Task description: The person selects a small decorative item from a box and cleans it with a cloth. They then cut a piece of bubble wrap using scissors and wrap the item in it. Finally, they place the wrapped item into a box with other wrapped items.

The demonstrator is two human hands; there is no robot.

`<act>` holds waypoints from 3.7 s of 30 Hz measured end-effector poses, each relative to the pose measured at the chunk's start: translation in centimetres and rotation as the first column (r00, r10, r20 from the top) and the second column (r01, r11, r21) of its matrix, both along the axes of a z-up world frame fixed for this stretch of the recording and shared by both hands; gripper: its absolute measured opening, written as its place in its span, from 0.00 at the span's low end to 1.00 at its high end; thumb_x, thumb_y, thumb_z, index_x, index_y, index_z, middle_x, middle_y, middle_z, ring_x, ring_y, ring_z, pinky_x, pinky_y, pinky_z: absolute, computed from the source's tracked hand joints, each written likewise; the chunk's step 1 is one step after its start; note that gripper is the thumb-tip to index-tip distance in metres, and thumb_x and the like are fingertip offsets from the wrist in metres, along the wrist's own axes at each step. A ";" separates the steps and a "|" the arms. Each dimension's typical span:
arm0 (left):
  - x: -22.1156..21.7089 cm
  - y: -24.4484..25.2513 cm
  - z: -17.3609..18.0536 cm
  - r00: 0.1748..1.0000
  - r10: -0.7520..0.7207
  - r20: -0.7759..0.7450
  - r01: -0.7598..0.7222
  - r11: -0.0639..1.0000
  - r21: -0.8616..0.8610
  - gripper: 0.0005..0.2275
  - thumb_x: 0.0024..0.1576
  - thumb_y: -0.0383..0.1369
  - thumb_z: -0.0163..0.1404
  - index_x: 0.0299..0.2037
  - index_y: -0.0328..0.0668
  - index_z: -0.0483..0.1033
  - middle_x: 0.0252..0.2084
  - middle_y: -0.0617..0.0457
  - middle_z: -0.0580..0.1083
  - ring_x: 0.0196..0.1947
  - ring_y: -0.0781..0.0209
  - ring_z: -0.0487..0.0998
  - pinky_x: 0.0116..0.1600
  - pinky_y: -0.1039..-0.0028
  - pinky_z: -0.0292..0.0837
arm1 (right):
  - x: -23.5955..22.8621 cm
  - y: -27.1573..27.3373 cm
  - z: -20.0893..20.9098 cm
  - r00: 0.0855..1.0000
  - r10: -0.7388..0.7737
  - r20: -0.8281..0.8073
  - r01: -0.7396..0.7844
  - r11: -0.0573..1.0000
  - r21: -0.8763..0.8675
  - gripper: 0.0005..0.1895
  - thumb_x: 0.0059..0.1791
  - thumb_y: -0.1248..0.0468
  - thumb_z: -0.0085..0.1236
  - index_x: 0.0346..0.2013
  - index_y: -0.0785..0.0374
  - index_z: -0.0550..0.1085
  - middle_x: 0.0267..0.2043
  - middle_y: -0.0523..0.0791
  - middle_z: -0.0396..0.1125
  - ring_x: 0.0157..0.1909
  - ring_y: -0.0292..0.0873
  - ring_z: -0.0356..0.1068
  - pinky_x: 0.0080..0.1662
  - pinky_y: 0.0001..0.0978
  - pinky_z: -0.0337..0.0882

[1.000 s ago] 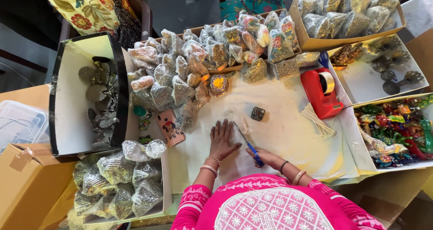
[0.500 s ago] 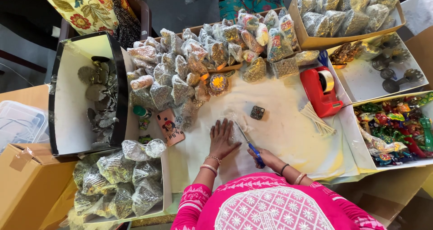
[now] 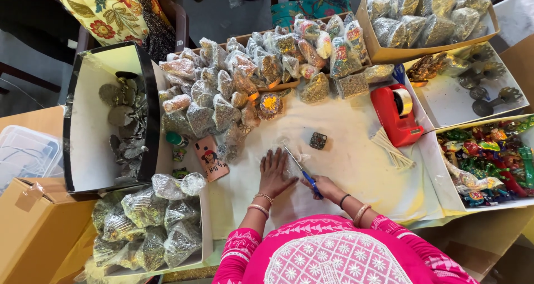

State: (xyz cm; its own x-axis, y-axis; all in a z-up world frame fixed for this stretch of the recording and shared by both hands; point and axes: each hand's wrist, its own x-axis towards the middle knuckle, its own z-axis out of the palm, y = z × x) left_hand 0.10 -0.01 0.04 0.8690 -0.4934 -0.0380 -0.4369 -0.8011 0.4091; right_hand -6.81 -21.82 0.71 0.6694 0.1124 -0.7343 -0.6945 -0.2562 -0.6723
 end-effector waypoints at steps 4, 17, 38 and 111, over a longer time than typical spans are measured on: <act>0.1 -0.1 0.1 1.000 0.004 -0.009 -0.004 1.000 -0.006 0.47 0.47 0.62 0.55 0.76 0.53 0.51 0.79 0.51 0.47 0.78 0.42 0.39 0.76 0.49 0.29 | -0.6 -0.6 -0.4 0.998 -0.040 -0.051 0.045 0.993 0.110 0.28 0.49 0.37 0.55 0.33 0.60 0.66 0.23 0.42 0.63 0.23 0.38 0.68 0.27 0.31 0.69; -0.1 0.0 0.0 1.000 0.001 0.024 0.000 1.000 -0.025 0.47 0.48 0.63 0.54 0.76 0.53 0.51 0.79 0.50 0.48 0.78 0.41 0.40 0.76 0.48 0.31 | -4.7 -1.5 -0.1 0.996 0.039 -0.084 -0.023 0.982 0.187 0.28 0.51 0.36 0.50 0.36 0.59 0.69 0.24 0.41 0.64 0.25 0.36 0.64 0.30 0.30 0.67; 0.0 0.0 -0.1 1.000 -0.005 -0.006 0.005 1.000 0.001 0.47 0.49 0.63 0.54 0.76 0.54 0.49 0.79 0.51 0.47 0.78 0.41 0.38 0.76 0.49 0.29 | -4.3 -1.4 0.1 0.997 0.007 -0.076 0.006 0.986 0.169 0.27 0.51 0.37 0.50 0.36 0.59 0.70 0.24 0.41 0.65 0.26 0.37 0.65 0.32 0.30 0.68; -11.3 3.9 3.9 0.948 0.310 -0.074 -0.317 0.900 -0.300 0.16 0.50 0.23 0.56 0.49 0.43 0.76 0.55 0.45 0.72 0.61 0.41 0.65 0.67 0.57 0.62 | -0.1 -15.9 5.5 0.779 0.442 0.445 0.242 0.443 -0.863 0.36 0.43 0.58 0.67 0.62 0.69 0.65 0.55 0.56 0.65 0.50 0.58 0.71 0.50 0.46 0.73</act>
